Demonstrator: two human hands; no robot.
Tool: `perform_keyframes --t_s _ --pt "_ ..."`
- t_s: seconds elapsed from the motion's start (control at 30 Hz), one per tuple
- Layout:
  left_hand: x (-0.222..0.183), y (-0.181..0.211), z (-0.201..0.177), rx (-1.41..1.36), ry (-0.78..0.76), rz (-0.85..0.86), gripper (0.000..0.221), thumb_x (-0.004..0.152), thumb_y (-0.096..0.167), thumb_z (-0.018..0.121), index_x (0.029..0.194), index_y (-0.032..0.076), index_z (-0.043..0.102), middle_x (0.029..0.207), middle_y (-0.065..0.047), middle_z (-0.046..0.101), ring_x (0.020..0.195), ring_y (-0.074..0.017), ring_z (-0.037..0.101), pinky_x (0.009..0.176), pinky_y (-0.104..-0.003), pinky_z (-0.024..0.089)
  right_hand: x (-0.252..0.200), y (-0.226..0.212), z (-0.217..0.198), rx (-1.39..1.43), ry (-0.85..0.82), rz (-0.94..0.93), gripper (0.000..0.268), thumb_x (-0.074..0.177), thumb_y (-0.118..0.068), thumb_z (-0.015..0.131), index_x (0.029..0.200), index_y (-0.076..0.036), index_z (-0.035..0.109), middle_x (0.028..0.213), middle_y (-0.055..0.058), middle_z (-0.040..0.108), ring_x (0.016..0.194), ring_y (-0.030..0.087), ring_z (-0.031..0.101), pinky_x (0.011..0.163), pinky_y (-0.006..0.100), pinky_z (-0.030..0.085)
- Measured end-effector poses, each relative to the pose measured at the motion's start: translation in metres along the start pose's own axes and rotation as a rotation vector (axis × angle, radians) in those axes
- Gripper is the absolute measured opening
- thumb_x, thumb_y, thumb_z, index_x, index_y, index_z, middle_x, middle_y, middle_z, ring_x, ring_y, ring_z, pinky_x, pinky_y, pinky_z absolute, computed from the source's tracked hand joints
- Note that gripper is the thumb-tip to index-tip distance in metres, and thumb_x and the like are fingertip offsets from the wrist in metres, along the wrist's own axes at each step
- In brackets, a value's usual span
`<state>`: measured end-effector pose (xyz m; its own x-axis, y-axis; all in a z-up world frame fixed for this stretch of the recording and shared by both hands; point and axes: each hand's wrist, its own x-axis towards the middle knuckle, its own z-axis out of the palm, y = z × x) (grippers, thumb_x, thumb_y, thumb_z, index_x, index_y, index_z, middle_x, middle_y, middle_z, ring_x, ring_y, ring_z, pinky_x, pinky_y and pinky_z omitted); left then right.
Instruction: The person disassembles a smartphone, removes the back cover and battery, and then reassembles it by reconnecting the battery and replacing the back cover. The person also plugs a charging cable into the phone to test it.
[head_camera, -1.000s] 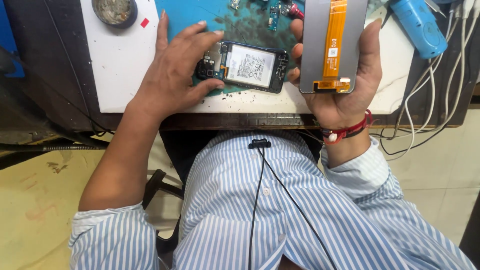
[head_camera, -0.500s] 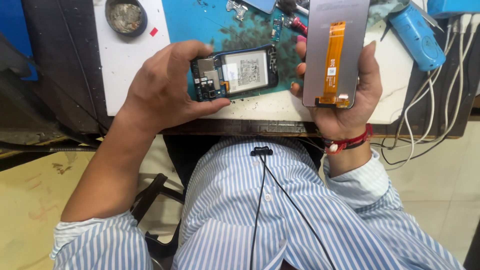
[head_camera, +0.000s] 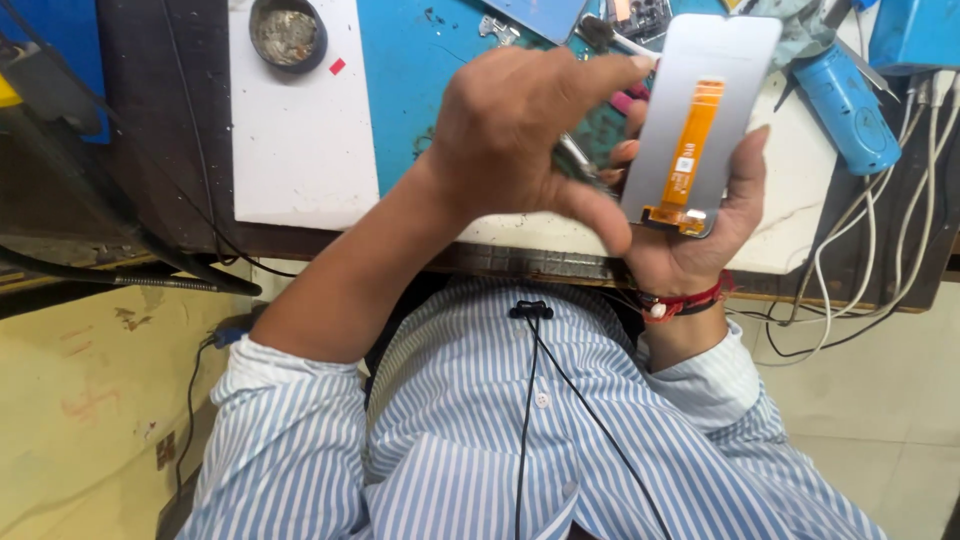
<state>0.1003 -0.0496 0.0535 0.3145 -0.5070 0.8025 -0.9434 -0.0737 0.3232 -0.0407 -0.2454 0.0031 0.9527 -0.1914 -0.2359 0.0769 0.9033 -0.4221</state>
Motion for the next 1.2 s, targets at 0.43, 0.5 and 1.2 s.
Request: perform_keyframes --t_s 0.43,0.5,1.2 --pt "-0.021 -0.014 0.05 -1.336 -0.058 -0.615 0.03 0.111 0.035 0.069 0.124 0.015 0.051 0.134 -0.006 0.064 0.126 -0.0146 0.061 0.115 -0.027 0.051 -0.016 -0.019 -0.001 -0.044 0.027 -0.157 0.064 0.107 -0.059 0.048 0.14 -0.004 0.053 0.133 0.019 0.065 0.106 0.028 0.071 0.087 0.04 0.054" --pt "-0.027 -0.014 0.051 -1.382 0.03 -0.71 0.043 0.112 0.044 0.066 0.134 0.009 0.052 0.12 -0.01 0.069 0.113 -0.0196 0.067 0.109 -0.034 0.056 -0.017 -0.012 0.006 -0.101 0.019 -0.272 0.061 0.104 -0.054 0.049 0.144 -0.008 0.053 0.138 0.02 0.065 0.109 0.028 0.071 0.088 0.04 0.056" --pt "-0.063 0.027 0.008 -1.672 0.774 -0.735 0.09 0.107 0.077 0.025 0.126 -0.003 0.062 0.109 -0.016 0.069 0.102 -0.023 0.069 0.093 -0.04 0.058 -0.023 0.004 -0.004 -1.566 -0.401 -0.747 0.074 0.087 -0.038 0.088 0.145 -0.008 0.054 0.143 0.016 0.061 0.127 0.026 0.06 0.106 0.036 0.047"
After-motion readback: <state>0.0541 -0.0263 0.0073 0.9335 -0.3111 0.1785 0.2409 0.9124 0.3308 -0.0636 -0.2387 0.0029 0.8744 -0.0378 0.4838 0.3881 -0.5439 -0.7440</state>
